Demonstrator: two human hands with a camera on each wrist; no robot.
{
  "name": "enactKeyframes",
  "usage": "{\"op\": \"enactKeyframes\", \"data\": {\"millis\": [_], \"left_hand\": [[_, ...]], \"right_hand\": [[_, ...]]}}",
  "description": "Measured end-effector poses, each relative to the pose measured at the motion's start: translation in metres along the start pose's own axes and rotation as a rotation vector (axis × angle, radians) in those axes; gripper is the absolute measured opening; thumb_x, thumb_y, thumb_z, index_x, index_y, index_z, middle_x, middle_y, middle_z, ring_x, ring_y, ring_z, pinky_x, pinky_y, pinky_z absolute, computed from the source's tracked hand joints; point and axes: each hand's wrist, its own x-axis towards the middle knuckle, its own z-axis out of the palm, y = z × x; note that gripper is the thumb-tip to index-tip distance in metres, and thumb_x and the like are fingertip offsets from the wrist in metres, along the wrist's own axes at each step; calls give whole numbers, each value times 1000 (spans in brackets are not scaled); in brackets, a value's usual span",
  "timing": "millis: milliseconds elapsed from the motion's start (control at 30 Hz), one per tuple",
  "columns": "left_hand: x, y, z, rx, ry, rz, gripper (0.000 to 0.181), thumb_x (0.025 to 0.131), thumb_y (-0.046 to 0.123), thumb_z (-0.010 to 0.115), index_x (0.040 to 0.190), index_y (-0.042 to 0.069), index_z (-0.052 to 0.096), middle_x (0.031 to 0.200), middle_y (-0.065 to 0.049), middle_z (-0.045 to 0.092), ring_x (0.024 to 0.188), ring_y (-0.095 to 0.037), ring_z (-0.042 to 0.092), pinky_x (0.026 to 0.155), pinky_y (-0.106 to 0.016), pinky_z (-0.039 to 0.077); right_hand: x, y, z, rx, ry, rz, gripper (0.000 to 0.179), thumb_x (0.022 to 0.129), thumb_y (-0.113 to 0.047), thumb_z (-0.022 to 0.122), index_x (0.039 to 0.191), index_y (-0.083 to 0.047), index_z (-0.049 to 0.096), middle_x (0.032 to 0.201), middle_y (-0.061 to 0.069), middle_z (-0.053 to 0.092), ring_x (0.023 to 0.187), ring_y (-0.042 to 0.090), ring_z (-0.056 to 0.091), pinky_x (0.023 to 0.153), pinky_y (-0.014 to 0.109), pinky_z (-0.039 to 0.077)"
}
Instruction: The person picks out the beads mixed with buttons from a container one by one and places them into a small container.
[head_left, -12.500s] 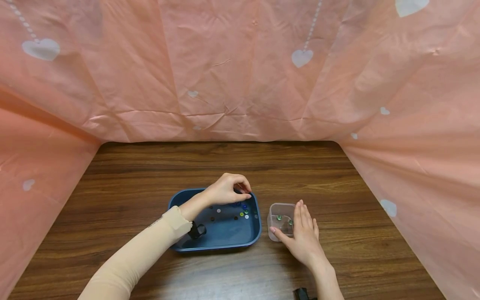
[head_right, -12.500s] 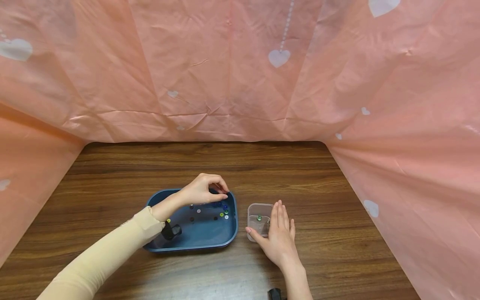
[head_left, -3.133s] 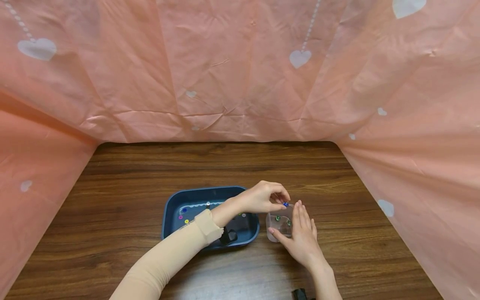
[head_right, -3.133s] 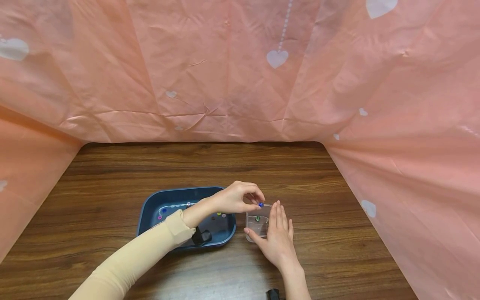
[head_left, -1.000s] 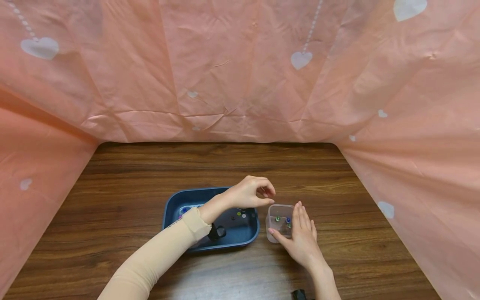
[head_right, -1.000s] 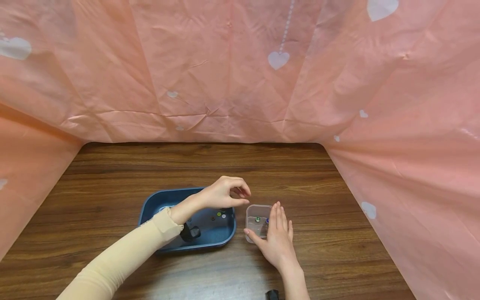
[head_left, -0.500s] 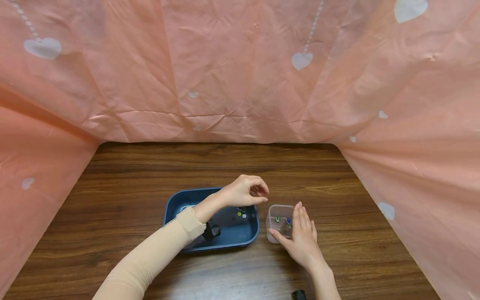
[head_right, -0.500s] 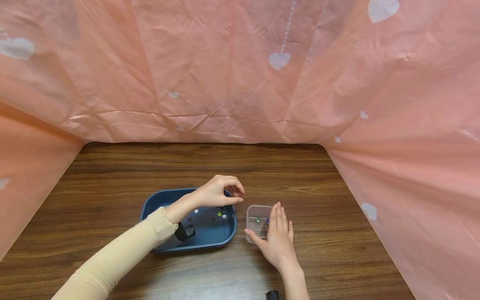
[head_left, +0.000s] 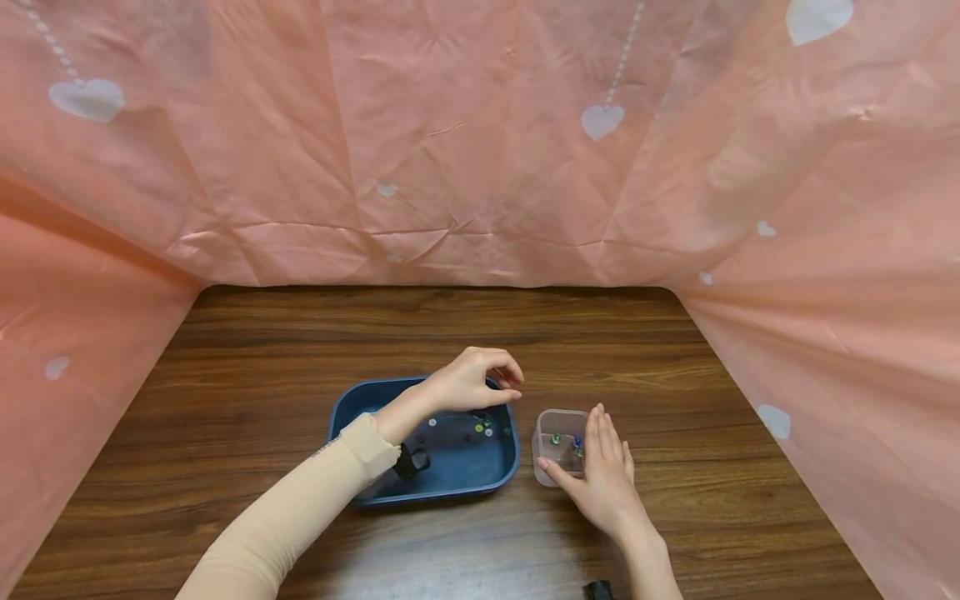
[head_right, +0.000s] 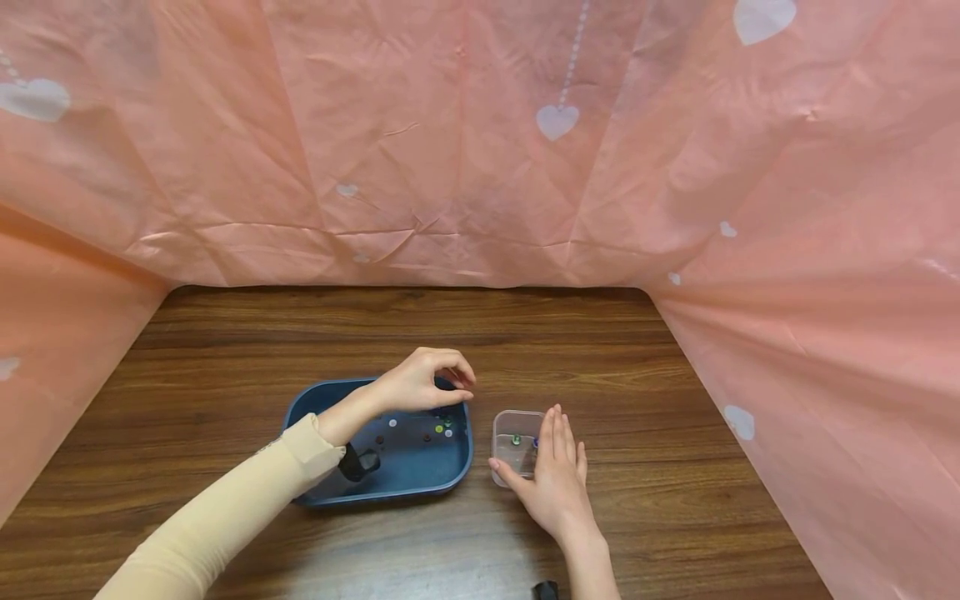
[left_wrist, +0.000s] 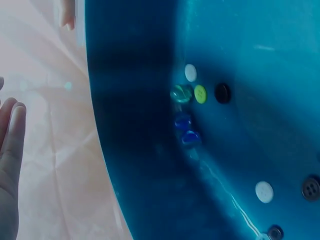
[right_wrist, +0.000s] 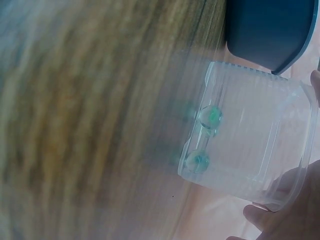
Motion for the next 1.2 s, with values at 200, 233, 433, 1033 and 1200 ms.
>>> {"op": "enactKeyframes", "data": {"millis": [200, 233, 433, 1033, 1200], "left_hand": [[-6, -5, -5, 16, 5, -9, 16, 81, 11, 68, 94, 6, 63, 91, -12, 64, 80, -11, 63, 73, -28, 54], [-8, -6, -6, 19, 5, -14, 16, 81, 11, 68, 94, 6, 63, 91, -11, 64, 80, -11, 63, 73, -28, 54], [-16, -12, -8, 25, -7, -62, 15, 81, 12, 69, 95, 7, 64, 91, -7, 65, 80, -9, 63, 72, -19, 52], [-26, -23, -13, 47, -6, -72, 15, 81, 13, 68, 94, 4, 66, 91, -7, 66, 79, -9, 64, 71, -17, 52], [-29, -27, -13, 43, -7, -78, 15, 81, 12, 68, 93, 3, 66, 90, -5, 66, 79, -8, 64, 71, -20, 53]], "right_hand": [[0, 0, 0, -6, 6, 0, 110, 77, -69, 50, 145, -2, -5, 152, 18, -3, 139, 35, 0, 105, 64, 5], [0, 0, 0, -6, 6, 1, 110, 77, -69, 50, 145, -2, -5, 152, 18, -3, 139, 35, 0, 105, 63, 5], [0, 1, 1, 0, 10, -3, 111, 77, -69, 51, 145, -1, -4, 152, 18, -3, 139, 35, 1, 105, 63, 5], [0, 1, 1, -8, 23, 0, 110, 77, -68, 52, 145, -2, -3, 152, 20, 0, 139, 35, 2, 105, 63, 7], [0, 1, 1, -10, 25, 0, 111, 76, -69, 52, 145, -2, -3, 152, 19, 0, 140, 35, 2, 105, 62, 6]]}}
